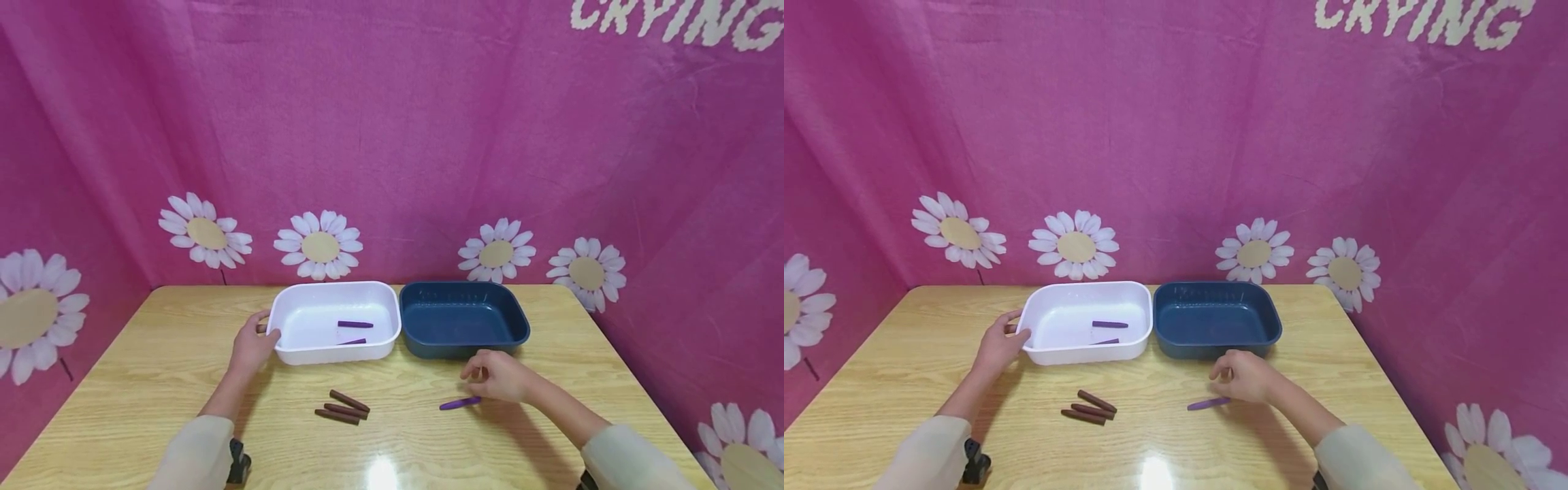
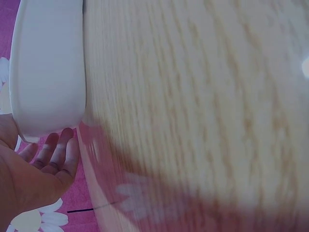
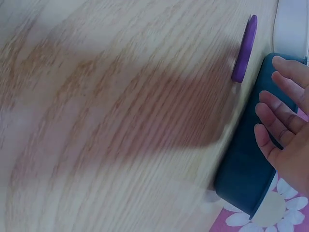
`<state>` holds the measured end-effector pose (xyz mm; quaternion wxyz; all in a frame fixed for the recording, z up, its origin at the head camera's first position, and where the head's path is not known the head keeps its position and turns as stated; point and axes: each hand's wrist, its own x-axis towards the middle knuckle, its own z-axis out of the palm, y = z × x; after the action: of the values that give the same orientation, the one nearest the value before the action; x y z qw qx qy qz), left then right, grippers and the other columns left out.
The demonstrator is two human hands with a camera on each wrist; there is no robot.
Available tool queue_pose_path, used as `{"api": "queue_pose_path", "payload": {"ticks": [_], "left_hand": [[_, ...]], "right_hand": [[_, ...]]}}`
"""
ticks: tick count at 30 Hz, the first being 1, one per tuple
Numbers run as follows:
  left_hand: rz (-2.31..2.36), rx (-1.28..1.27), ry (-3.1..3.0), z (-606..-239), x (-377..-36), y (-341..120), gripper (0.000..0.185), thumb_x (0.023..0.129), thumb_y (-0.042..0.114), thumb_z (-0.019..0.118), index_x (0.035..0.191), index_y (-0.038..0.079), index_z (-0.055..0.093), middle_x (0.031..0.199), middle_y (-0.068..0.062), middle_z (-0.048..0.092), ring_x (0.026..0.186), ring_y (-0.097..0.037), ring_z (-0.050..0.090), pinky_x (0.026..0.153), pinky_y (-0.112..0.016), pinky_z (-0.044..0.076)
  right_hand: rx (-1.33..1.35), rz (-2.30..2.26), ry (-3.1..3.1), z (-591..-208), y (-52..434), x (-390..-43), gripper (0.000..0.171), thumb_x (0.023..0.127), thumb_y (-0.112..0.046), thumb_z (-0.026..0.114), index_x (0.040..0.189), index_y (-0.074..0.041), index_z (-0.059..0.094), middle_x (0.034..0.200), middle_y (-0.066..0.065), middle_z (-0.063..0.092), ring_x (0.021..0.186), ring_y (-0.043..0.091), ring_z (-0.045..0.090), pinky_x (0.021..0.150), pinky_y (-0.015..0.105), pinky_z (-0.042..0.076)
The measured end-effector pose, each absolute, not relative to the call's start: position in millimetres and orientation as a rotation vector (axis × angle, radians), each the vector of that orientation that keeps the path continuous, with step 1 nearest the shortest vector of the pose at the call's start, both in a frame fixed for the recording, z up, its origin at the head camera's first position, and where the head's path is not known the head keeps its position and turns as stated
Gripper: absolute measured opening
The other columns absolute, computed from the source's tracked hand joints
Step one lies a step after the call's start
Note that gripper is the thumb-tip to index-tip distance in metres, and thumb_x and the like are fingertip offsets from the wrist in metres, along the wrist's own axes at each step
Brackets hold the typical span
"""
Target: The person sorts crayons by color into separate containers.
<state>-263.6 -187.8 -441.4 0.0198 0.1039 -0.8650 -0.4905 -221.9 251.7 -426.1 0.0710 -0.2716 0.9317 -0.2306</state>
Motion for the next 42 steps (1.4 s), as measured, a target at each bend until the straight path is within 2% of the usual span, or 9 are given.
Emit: {"api": "queue_pose_path", "payload": {"ticks": [5,14,22,30,42], "left_hand": [[-1.516,0.32,-2.685,-443.0,-264.4,-188.4,0.056,0.091,0.013,0.05,0.142,0.001,0.033,0.124,-0.029,0.052,0.11,-0.038,0.054,0.085,-0.038,0.053],[-1.508,0.323,-2.681,-442.7,-263.6,-188.3,0.056,0.091,0.013,0.05,0.142,0.0,0.032,0.124,-0.03,0.051,0.112,-0.039,0.053,0.089,-0.042,0.051],[-1.507,0.329,-2.687,-441.7,-263.3,-187.5,0.055,0.091,0.013,0.05,0.142,0.001,0.033,0.124,-0.029,0.051,0.111,-0.038,0.053,0.088,-0.041,0.051],[-1.504,0.334,-2.693,-441.2,-264.0,-188.1,0.055,0.091,0.013,0.05,0.142,0.001,0.033,0.123,-0.029,0.051,0.111,-0.038,0.053,0.089,-0.042,0.051],[-1.502,0.342,-2.695,-443.3,-265.8,-189.2,0.055,0.091,0.014,0.05,0.142,0.002,0.033,0.123,-0.028,0.051,0.11,-0.037,0.053,0.088,-0.04,0.052]], "right_hand": [[-0.806,-0.714,2.782,-429.2,253.3,-220.3,0.018,0.077,-0.025,0.075,0.09,-0.012,0.071,0.082,-0.001,0.062,0.073,0.013,0.053,0.063,0.02,0.045],[-0.806,-0.734,2.74,-435.9,253.2,-217.3,0.021,0.073,-0.028,0.078,0.087,-0.014,0.071,0.077,-0.005,0.059,0.071,0.005,0.049,0.061,0.018,0.041],[-0.888,-0.74,2.717,-443.6,255.0,-215.1,0.018,0.072,-0.019,0.079,0.087,-0.011,0.071,0.075,-0.002,0.058,0.068,0.007,0.049,0.059,0.017,0.04],[-0.967,-0.703,2.741,-447.2,253.5,-214.0,0.009,0.074,-0.014,0.077,0.081,-0.014,0.071,0.072,-0.005,0.058,0.068,0.003,0.048,0.06,0.016,0.039],[-0.953,-0.728,2.761,-448.3,253.6,-211.7,0.005,0.076,-0.01,0.074,0.078,-0.012,0.071,0.072,-0.006,0.057,0.067,0.002,0.049,0.059,0.016,0.04]]}}
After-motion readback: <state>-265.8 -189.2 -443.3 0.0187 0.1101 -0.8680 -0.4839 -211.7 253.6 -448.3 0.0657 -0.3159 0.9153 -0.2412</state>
